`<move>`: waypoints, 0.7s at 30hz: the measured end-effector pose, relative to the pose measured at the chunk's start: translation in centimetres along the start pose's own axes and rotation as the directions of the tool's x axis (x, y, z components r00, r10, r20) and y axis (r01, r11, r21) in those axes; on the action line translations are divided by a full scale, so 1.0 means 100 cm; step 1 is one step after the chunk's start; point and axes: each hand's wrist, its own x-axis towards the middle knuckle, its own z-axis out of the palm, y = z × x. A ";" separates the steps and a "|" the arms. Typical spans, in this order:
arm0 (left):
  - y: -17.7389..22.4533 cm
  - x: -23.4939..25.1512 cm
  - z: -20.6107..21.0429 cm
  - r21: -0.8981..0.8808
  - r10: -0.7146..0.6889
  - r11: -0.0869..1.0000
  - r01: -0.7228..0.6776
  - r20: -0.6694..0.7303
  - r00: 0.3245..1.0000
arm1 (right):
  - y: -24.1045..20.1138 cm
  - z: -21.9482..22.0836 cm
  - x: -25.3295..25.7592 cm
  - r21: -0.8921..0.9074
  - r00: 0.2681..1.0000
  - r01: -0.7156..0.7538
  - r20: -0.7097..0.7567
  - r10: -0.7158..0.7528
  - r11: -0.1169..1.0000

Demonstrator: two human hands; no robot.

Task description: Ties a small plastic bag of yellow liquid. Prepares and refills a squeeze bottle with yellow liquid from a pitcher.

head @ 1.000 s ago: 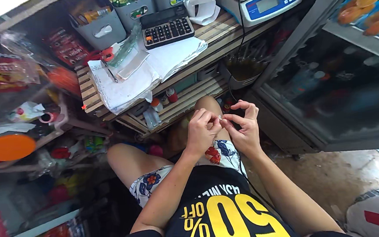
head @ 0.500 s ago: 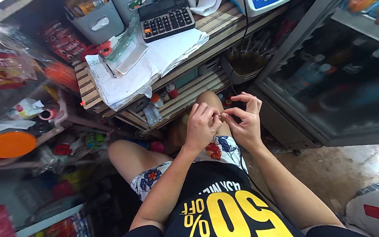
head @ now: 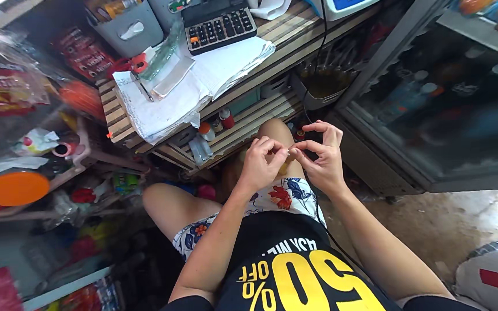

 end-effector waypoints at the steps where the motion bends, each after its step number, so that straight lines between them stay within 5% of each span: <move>1: -0.001 0.001 0.000 -0.028 -0.009 1.000 0.009 0.002 1.000 | 0.001 0.001 0.000 0.003 1.000 -0.003 -0.003 0.003 1.000; 4: 0.003 0.002 0.000 -0.194 -0.190 0.961 0.197 0.053 0.980 | 0.002 0.004 -0.004 0.013 1.000 0.001 -0.022 0.000 1.000; 7: 0.007 0.002 0.000 -0.422 -0.392 0.805 0.417 0.150 0.908 | -0.001 0.004 -0.007 -0.037 0.995 0.083 -0.052 -0.085 0.996; 14: 0.007 -0.002 0.003 -0.540 -0.440 0.715 0.445 0.148 0.886 | -0.011 0.009 -0.007 -0.207 0.972 0.215 -0.054 -0.231 0.954; 17: 0.004 -0.004 0.005 -0.543 -0.432 0.715 0.441 0.152 0.889 | -0.017 0.010 -0.008 0.016 1.000 -0.010 -0.006 0.011 1.000; 19: 0.002 -0.005 0.008 -0.539 -0.420 0.716 0.443 0.175 0.891 | -0.017 0.011 -0.007 0.304 0.944 -0.329 0.137 0.301 0.894; 21: 0.001 -0.006 0.009 -0.513 -0.421 0.728 0.455 0.188 0.887 | -0.013 0.012 -0.008 0.439 0.887 -0.462 0.236 0.397 0.771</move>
